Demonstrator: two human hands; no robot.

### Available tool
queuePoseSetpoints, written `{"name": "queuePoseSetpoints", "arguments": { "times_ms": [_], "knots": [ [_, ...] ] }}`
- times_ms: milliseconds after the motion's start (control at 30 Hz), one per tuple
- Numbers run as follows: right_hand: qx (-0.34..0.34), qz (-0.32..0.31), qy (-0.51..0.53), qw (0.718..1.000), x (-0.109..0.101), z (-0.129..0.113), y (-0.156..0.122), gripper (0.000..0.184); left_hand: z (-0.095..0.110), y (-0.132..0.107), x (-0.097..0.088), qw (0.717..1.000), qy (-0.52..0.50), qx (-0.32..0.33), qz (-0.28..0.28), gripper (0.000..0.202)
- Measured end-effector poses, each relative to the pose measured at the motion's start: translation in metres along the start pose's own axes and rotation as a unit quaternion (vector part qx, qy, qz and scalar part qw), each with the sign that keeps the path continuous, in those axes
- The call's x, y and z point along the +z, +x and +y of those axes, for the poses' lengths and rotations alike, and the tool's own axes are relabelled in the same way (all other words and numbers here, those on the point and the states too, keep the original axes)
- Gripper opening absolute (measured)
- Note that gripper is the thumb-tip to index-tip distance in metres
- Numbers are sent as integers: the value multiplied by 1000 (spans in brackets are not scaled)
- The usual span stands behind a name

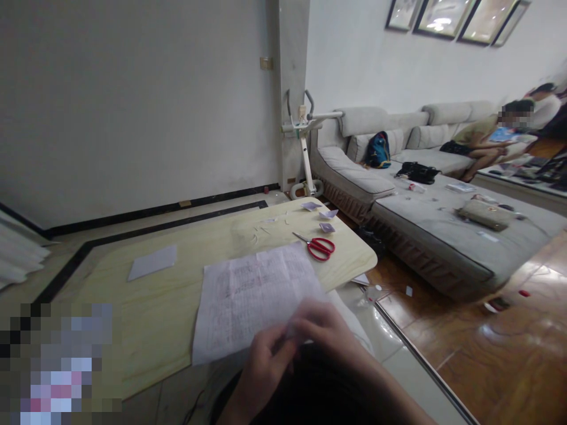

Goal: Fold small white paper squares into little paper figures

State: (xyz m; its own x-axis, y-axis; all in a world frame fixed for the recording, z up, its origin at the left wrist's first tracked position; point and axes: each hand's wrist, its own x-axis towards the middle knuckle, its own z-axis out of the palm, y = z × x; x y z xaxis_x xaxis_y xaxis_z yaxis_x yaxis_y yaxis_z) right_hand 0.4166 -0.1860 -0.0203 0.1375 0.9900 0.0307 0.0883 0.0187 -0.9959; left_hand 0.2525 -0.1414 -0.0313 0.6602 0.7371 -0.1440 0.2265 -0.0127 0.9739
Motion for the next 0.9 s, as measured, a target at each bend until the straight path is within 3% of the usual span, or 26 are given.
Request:
{"name": "queuePoseSetpoints", "arguments": {
  "times_ms": [267, 500, 733, 900],
  "knots": [
    [22, -11, 40, 999, 2, 0, -1, 22, -3, 6, -2, 998, -48, -25, -25, 45],
    [0, 1, -28, 1000, 4, -3, -2, 15, 1, 3, -3, 994, -74, -81, -9, 46],
    [20, -25, -21, 999, 1, -9, -3, 18, 0, 1, -2, 990, -87, -113, -9, 42],
    [45, -21, -5, 999, 3, -10, -4, 16, -11, 7, -3, 994, -72, -71, -44, 46]
  ]
}}
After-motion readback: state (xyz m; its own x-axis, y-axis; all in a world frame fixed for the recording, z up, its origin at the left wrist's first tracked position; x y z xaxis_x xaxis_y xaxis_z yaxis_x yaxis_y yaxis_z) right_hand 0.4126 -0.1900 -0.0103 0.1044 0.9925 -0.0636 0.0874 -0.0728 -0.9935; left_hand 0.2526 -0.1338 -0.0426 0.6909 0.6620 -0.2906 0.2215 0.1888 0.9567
